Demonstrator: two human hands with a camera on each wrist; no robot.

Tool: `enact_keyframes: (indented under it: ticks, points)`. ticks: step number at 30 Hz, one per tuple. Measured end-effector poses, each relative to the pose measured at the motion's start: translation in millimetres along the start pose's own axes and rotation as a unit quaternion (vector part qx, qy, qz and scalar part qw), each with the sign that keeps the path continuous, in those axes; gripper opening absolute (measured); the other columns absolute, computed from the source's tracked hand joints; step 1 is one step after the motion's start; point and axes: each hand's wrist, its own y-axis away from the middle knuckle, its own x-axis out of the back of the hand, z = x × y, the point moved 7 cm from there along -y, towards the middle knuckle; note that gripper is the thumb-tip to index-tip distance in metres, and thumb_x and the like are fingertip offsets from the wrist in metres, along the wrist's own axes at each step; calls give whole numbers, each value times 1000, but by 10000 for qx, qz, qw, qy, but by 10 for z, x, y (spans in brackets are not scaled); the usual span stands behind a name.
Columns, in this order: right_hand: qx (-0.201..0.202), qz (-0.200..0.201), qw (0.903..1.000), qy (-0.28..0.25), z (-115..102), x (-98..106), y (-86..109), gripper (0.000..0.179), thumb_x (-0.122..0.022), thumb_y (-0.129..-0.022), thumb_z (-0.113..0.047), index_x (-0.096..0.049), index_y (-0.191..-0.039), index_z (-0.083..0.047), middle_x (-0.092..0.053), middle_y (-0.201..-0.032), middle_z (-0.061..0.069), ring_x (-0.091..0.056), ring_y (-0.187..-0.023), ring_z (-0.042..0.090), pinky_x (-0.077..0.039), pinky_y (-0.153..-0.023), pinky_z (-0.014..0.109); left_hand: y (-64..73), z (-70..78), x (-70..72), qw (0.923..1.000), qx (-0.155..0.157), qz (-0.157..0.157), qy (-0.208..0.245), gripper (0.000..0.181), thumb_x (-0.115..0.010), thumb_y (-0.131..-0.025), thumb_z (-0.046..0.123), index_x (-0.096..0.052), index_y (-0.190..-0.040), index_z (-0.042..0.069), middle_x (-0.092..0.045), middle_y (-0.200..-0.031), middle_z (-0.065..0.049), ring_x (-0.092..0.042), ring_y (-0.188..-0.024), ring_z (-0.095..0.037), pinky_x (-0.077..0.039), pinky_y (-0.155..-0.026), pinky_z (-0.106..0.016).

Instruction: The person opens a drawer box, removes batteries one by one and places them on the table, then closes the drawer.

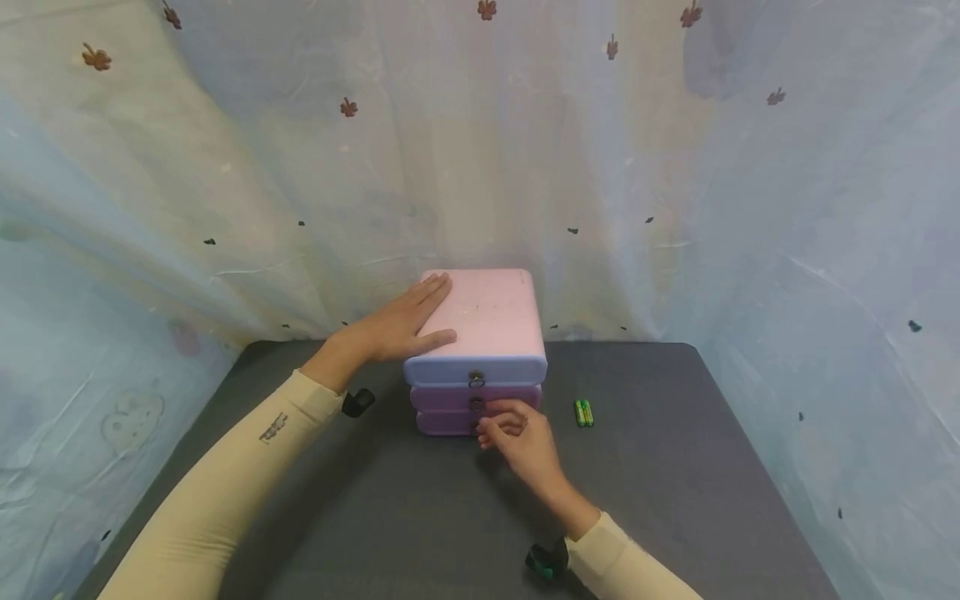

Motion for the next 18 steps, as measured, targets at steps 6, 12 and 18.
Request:
enact_keyframes:
  ticks: [6, 12, 18]
  points:
    - [32, -182, 9996, -235, -4, -37, 0, 32, -69, -103, 4, -59, -130, 18, -71, -100, 42, -78, -80, 41, -65, -74, 54, 0, 2, 6, 10000, 7, 5, -28, 99, -42, -107, 70, 3, -173, 11, 7, -181, -6, 7, -167, -22, -2, -135, -44]
    - [-263, -197, 9985, -441, 16, -64, -1, 32, -68, -104, 2, -57, -129, 18, -71, -102, 42, -79, -83, 42, -66, -76, 52, 4, 12, 13, 10000, -30, 16, -22, 99, -42, -108, 69, 2, -173, 10, 6, -181, -6, 7, -167, -23, -2, -135, -44]
    - [-762, -38, 9957, -527, 52, -81, -5, 30, -68, -105, -2, -58, -127, 16, -72, -104, 40, -80, -84, 38, -66, -78, 50, 6, 16, 19, 10000, -25, 26, -7, 98, -42, -108, 69, 2, -173, 11, 6, -181, -6, 7, -167, -22, -3, -135, -44]
